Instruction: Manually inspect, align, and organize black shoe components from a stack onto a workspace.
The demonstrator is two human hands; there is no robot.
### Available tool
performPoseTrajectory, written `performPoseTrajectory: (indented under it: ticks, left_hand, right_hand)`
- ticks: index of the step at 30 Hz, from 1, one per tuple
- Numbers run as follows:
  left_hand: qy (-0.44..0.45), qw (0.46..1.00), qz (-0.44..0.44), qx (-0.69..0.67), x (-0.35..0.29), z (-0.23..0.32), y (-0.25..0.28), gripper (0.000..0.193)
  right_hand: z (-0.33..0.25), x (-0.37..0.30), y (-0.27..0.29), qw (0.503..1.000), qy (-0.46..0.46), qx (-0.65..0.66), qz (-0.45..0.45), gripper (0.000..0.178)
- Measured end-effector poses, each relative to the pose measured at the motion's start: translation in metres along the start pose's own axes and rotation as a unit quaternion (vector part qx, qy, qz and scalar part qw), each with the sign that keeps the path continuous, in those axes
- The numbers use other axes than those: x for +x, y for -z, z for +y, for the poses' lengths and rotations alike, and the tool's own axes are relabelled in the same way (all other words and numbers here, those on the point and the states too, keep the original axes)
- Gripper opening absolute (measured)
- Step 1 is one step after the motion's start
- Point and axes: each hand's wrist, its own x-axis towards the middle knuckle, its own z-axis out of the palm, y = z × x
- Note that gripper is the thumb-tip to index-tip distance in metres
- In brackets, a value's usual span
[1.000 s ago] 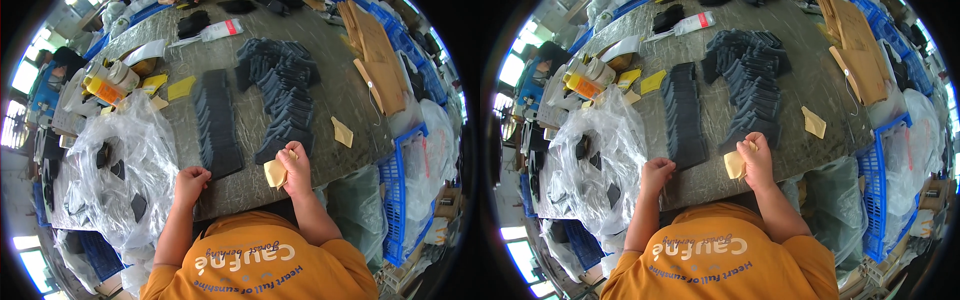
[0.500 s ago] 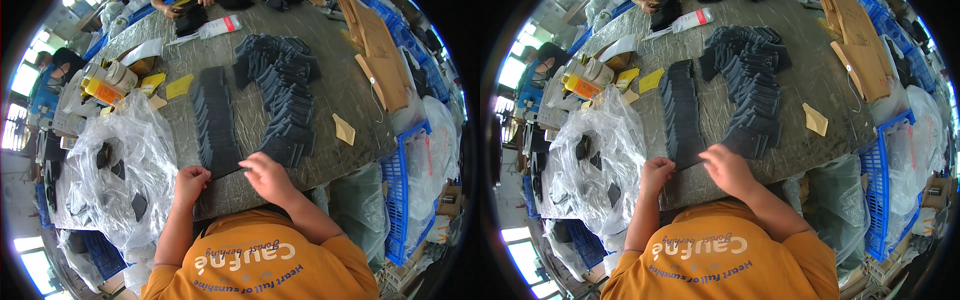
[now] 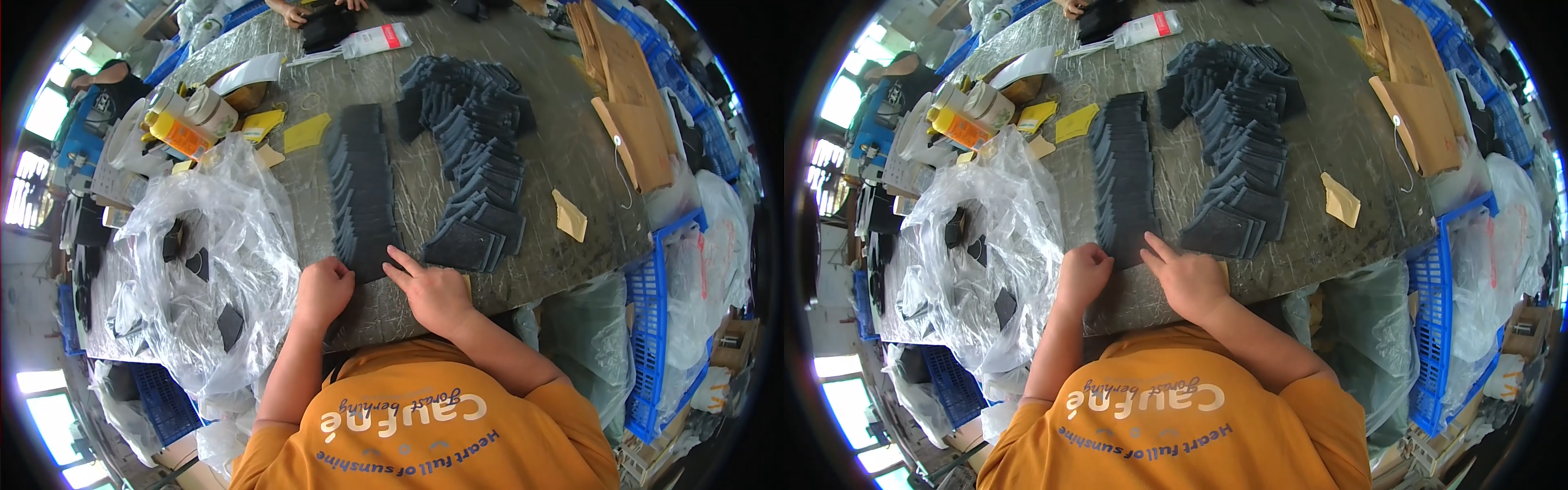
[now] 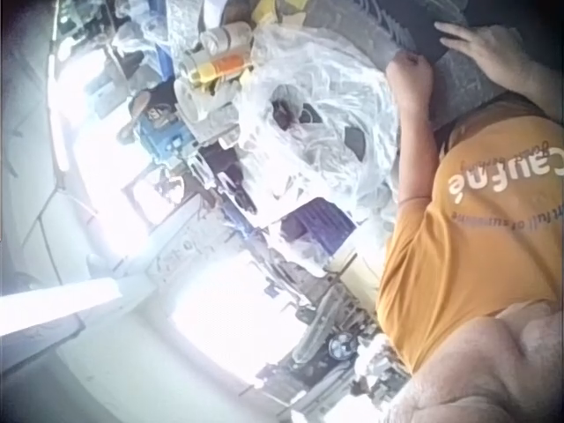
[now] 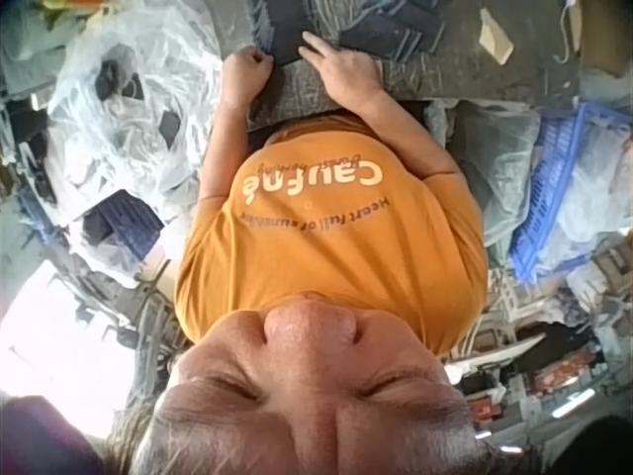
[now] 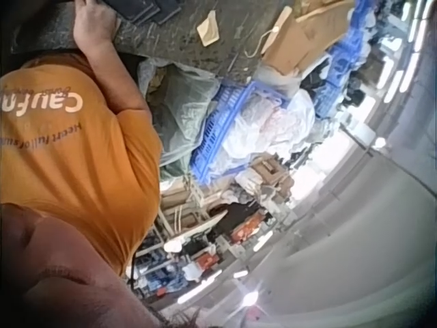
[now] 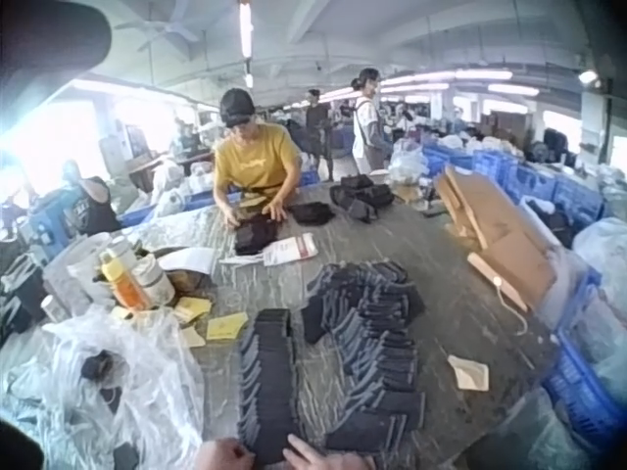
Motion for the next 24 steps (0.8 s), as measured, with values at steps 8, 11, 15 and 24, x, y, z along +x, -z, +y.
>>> performPoseTrajectory:
  ticks: [8,11,15,24]
  left_hand:
    - [-0.094,0.986,0.024,-0.133,-0.024,0.012,0.007,0.007]
    - [-0.026,0.976,-0.064,-0.207,-0.030,0.017,0.012,0.010]
    - [-0.009,0.952,-0.050,-0.303,-0.025,0.006,0.005,0.015]
    - [-0.001,0.902,-0.138,-0.408,-0.031,0.025,-0.002,0.014]
  right_hand:
    - [-0.001,0.008,0.018,0.955,-0.078,0.217,0.188,0.032]
    - [0.011,0.007,0.024,0.954,-0.106,0.237,0.151,0.017]
    - [0.033,-0.012,0.046,0.952,-0.156,0.186,0.187,0.014]
    - [0.026,-0.011,0.057,0.949,-0.181,0.245,0.078,0.017]
